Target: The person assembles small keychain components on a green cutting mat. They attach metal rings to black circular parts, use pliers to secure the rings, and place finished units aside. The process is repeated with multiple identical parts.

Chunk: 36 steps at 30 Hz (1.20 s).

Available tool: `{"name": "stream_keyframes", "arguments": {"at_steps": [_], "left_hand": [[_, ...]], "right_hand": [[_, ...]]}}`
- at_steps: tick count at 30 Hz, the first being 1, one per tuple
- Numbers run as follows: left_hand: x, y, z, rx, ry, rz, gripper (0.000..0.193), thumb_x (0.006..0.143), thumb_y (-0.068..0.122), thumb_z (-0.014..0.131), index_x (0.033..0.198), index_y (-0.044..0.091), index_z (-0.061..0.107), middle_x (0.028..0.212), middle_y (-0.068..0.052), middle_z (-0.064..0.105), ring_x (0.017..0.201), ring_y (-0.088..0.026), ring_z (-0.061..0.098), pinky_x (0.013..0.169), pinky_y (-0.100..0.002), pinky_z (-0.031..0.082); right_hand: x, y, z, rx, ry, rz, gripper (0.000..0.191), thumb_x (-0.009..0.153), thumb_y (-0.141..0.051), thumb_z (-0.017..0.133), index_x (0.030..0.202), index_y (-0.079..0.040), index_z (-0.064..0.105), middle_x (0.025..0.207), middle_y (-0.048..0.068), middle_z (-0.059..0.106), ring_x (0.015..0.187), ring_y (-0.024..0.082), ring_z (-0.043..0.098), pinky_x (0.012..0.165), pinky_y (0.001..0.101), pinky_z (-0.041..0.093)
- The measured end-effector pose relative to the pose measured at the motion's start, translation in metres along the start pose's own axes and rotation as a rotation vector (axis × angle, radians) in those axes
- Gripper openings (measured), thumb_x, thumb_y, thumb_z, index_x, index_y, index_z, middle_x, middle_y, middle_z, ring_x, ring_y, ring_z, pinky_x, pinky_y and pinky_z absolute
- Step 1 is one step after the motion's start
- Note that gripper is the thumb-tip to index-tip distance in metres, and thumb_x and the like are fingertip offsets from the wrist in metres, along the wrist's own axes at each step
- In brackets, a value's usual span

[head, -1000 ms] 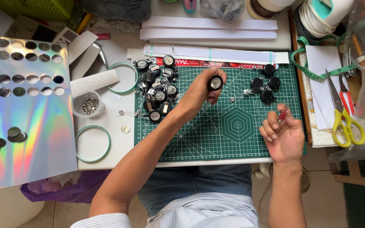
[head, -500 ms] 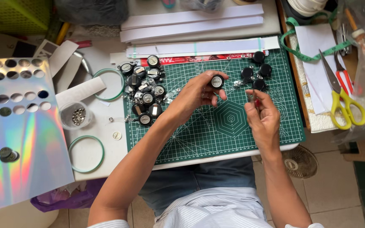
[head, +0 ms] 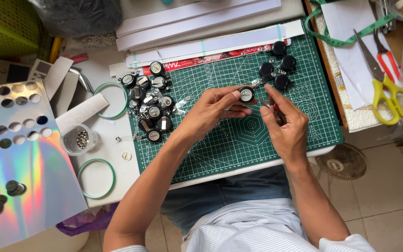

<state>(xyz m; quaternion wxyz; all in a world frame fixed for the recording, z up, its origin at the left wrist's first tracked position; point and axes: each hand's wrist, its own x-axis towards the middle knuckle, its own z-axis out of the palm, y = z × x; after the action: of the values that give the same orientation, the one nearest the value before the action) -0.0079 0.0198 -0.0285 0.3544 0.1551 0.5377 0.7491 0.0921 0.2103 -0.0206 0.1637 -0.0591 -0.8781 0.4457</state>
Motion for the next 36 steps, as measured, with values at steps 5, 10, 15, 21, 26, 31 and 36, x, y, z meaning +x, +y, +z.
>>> {"name": "stream_keyframes", "arguments": {"at_steps": [5,10,15,21,26,31,36], "left_hand": [[-0.003,0.003,0.003,0.022,0.006,-0.005,0.051,0.104,0.033,0.054,0.142,-0.002,0.057,0.116,-0.018,0.075,0.102,-0.023,0.075,0.094,-0.036,0.065],[-0.004,0.006,0.005,0.010,-0.004,0.008,0.049,0.106,0.031,0.053,0.144,-0.001,0.057,0.117,-0.017,0.074,0.103,-0.023,0.075,0.095,-0.035,0.064],[-0.007,0.010,0.005,0.022,0.015,0.014,0.048,0.106,0.029,0.053,0.143,0.000,0.057,0.117,-0.017,0.074,0.104,-0.023,0.075,0.095,-0.036,0.064],[-0.007,0.010,0.005,0.015,0.015,0.013,0.046,0.107,0.027,0.052,0.143,0.000,0.057,0.118,-0.017,0.074,0.105,-0.023,0.075,0.097,-0.037,0.063],[-0.006,0.009,0.002,0.039,0.007,0.029,0.046,0.107,0.028,0.052,0.144,0.000,0.057,0.118,-0.017,0.074,0.105,-0.024,0.074,0.097,-0.038,0.063],[-0.004,0.008,0.001,0.090,-0.015,0.045,0.048,0.106,0.030,0.052,0.144,0.001,0.055,0.121,-0.016,0.073,0.108,-0.023,0.074,0.100,-0.037,0.062],[-0.004,0.008,0.001,0.138,-0.015,0.058,0.048,0.106,0.031,0.053,0.143,0.001,0.058,0.121,-0.016,0.074,0.108,-0.024,0.074,0.099,-0.038,0.062]], "right_hand": [[0.001,-0.005,0.000,0.030,-0.057,-0.064,0.041,0.101,-0.022,0.069,0.139,-0.009,0.067,0.085,0.003,0.066,0.067,0.008,0.056,0.056,0.0255,0.045],[0.002,-0.010,0.000,0.037,-0.088,-0.077,0.039,0.099,-0.018,0.071,0.136,-0.009,0.067,0.088,0.003,0.068,0.067,0.007,0.059,0.055,0.0252,0.046],[0.003,-0.013,0.001,0.028,-0.113,-0.028,0.039,0.097,-0.016,0.071,0.136,-0.009,0.068,0.083,0.003,0.066,0.064,0.008,0.057,0.052,0.0260,0.045],[0.005,-0.014,0.001,0.007,-0.114,-0.031,0.039,0.096,-0.014,0.071,0.135,-0.010,0.068,0.085,0.003,0.068,0.063,0.008,0.058,0.052,0.0264,0.044],[0.005,-0.013,0.002,0.009,-0.116,-0.023,0.039,0.096,-0.015,0.071,0.134,-0.012,0.069,0.087,0.003,0.069,0.064,0.008,0.058,0.052,0.0263,0.045],[0.006,-0.012,0.002,0.024,-0.119,-0.025,0.038,0.096,-0.015,0.072,0.133,-0.011,0.069,0.089,0.004,0.071,0.067,0.008,0.060,0.054,0.0255,0.047],[0.005,-0.011,0.002,0.028,-0.117,-0.016,0.037,0.095,-0.015,0.072,0.132,-0.011,0.069,0.090,0.004,0.071,0.067,0.008,0.061,0.054,0.0248,0.047]]}}
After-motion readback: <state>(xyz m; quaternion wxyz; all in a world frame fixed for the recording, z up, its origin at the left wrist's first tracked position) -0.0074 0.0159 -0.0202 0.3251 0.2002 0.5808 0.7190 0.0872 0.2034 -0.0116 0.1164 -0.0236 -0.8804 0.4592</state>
